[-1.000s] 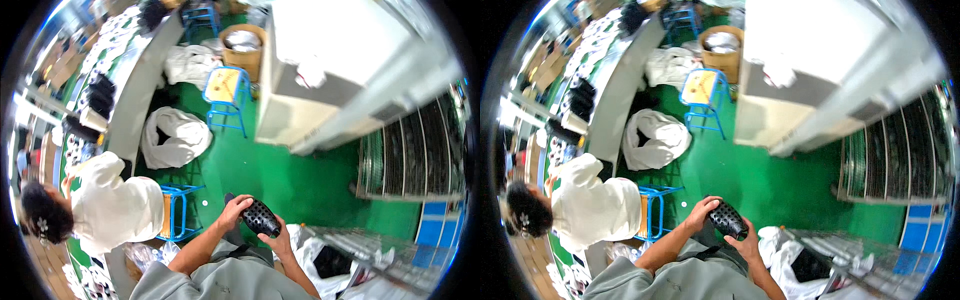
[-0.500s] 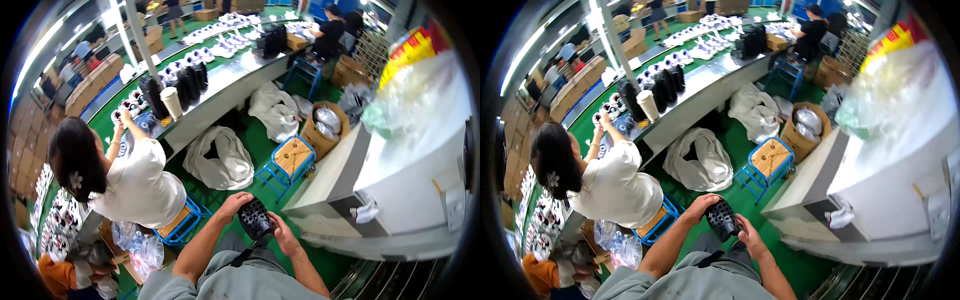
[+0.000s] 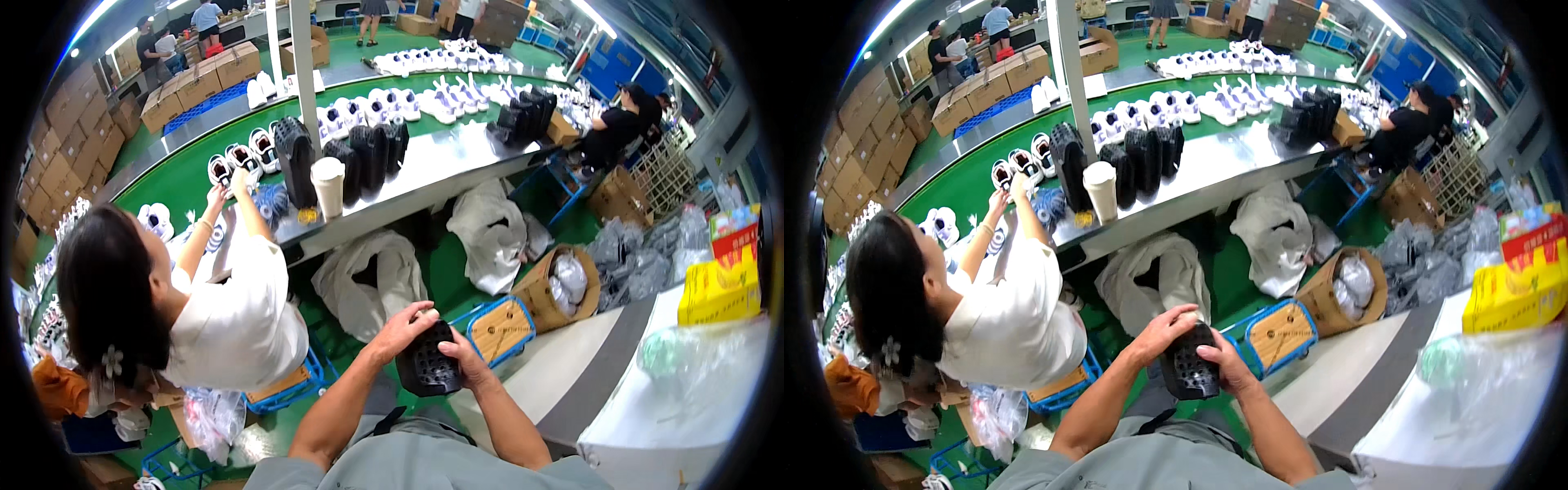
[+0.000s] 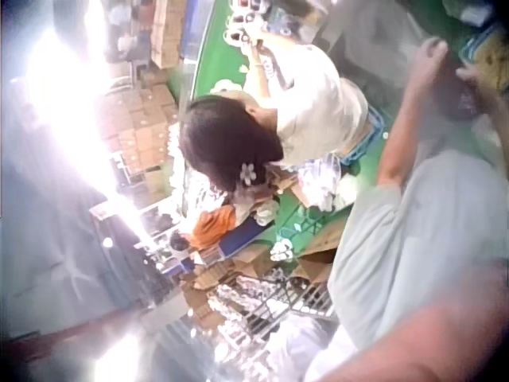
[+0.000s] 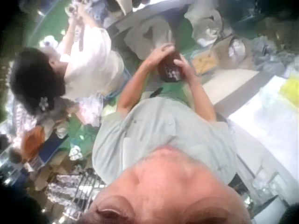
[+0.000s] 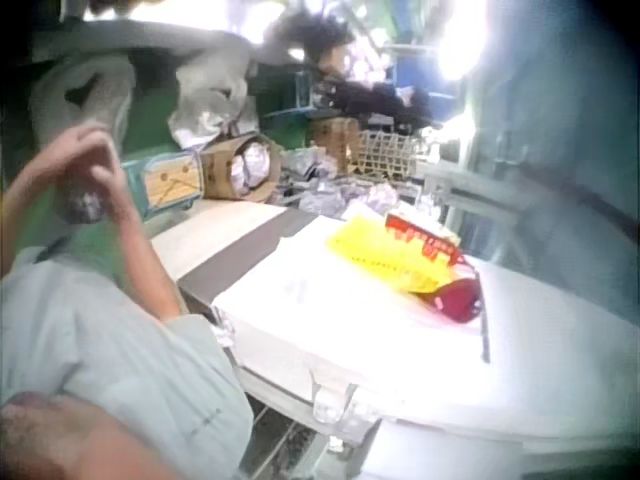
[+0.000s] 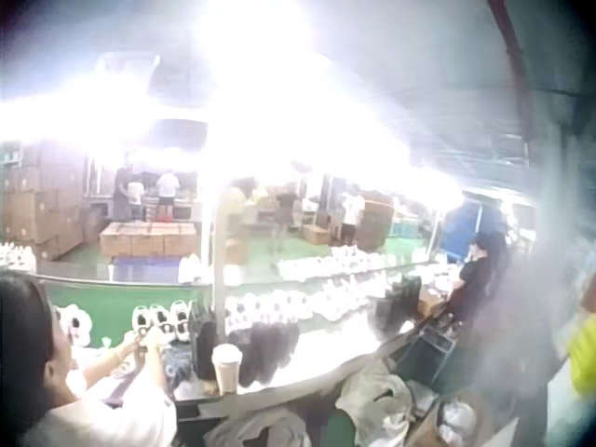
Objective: The person takes shoe soles from a bag, places them on a conveyor belt, and then inserts insoles into finished shoes moving along the line before reaching for a shopping bag.
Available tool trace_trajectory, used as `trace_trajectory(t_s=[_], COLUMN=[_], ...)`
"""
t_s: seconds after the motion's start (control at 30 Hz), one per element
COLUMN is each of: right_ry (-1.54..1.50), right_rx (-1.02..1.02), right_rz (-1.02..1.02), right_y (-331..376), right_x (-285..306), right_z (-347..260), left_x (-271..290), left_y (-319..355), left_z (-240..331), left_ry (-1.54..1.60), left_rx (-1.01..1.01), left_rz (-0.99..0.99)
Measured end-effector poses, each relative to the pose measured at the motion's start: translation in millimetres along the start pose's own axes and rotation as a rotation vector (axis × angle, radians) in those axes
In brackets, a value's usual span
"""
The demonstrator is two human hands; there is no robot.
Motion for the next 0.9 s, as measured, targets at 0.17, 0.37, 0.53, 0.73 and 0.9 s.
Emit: trace_trajectory(t_s=[0.17, 0.37, 0.53, 0.73, 0.9], right_ry=[-0.046, 0.089, 0.121, 0.290, 0.688], right_rx=[0.043, 0.178, 0.216, 0.202, 0.170], right_rz=[0.001, 0.001, -0.104, -0.177, -0.179], right_y=[-26.5, -78.8, -118.9, -252.2, -390.2], right_x=[-3.3, -14.4, -41.6, -86.2, -116.2], right_z=[-112.5, -182.0, -255.9, -366.2, -402.3], left_x=[39.5, 33.5, 55.2, 75.5, 116.2], left_y=[-39.3, -41.5, -47.7, -114.6, -171.0], left_z=[33.0, 44.8, 21.2, -55.5, -30.9], left_ry=[0.268, 0.305, 0.467, 0.270, -0.095], left_rx=[-0.023, -0.206, -0.208, -0.013, 0.007], left_rz=[0.085, 0.184, 0.311, 0.491, 0.957])
Point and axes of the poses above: each hand's wrist, its own y-axis away from the middle knuckle, its own x-axis out of the back of the hand, z = x × y, the point moved 5 cm from there along -y, towards the middle knuckle, and after that the axes turned 5 degrees about -x, right-handed, at the moved point
